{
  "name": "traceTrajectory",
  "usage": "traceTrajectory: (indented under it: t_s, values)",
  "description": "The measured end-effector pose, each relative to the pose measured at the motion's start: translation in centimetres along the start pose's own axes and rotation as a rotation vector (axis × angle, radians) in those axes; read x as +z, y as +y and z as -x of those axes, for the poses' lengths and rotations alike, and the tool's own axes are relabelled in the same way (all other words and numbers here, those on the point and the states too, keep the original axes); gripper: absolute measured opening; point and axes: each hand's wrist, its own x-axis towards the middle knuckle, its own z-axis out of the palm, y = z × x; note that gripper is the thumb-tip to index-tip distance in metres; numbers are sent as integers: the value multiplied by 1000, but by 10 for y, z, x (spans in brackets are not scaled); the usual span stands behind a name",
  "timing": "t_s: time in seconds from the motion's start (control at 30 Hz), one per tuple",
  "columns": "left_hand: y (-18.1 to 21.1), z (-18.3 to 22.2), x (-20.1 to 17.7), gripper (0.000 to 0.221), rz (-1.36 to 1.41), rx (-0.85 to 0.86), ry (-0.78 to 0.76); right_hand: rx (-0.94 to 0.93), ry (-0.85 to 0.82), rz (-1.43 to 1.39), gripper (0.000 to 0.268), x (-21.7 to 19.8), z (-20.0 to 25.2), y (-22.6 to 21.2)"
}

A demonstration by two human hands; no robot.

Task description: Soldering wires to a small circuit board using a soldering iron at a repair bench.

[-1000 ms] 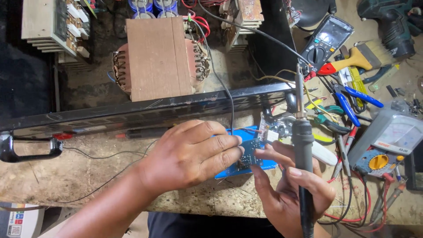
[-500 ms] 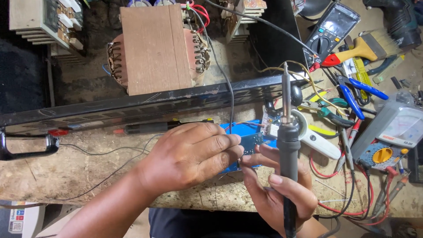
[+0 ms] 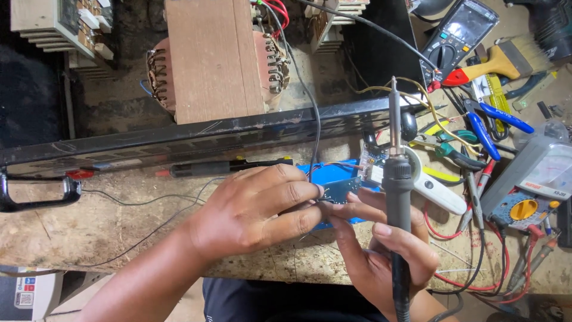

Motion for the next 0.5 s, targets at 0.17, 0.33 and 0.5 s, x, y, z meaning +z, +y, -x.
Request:
traceTrajectory:
  t_s: [0.17,0.33,0.5]
  values:
    - [2,4,-4,17,-40,-56,-24,13,-12,12,56,-6,13,1]
    - [25,8,-15,32,-244,-282,-3,643,61,-461,43,-73,41,13]
    - [67,16,18,12,-264,-529,430,1390,362,-1300,78,-102,65,14]
